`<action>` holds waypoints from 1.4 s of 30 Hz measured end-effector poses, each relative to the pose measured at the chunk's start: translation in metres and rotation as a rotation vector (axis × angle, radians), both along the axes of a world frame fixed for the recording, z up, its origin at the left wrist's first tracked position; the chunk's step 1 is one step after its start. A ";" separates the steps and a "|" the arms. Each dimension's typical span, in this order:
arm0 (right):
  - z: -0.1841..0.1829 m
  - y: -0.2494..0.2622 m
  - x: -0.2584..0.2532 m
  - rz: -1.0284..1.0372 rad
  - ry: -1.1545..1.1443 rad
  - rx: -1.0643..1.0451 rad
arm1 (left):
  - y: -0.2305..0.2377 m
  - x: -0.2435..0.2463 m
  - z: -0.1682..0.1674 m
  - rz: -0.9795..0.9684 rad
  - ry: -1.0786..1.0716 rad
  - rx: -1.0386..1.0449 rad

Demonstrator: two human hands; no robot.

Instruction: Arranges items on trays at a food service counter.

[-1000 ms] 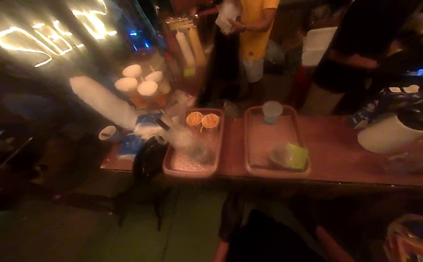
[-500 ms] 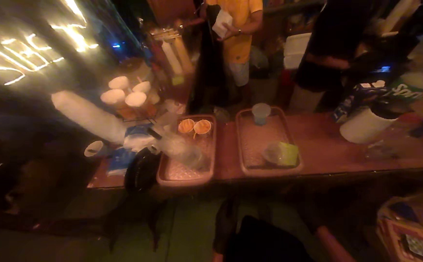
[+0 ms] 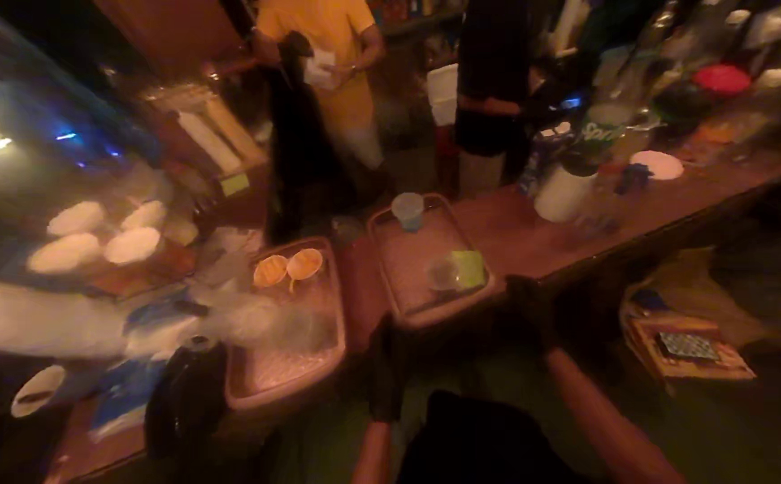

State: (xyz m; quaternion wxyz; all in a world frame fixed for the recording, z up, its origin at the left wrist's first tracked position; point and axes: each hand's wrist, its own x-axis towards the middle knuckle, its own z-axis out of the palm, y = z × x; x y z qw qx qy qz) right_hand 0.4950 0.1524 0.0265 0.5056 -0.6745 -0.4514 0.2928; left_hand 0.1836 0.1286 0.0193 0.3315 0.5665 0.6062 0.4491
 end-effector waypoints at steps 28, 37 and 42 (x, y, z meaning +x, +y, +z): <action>-0.022 0.088 -0.013 0.081 -0.236 -0.208 | 0.088 0.011 -0.030 0.160 0.332 -0.147; -0.031 0.085 -0.015 0.031 -0.196 -0.119 | 0.086 0.012 -0.035 0.202 0.316 -0.105; -0.019 0.081 -0.019 0.020 -0.113 -0.138 | 0.087 0.012 -0.044 0.206 0.354 -0.062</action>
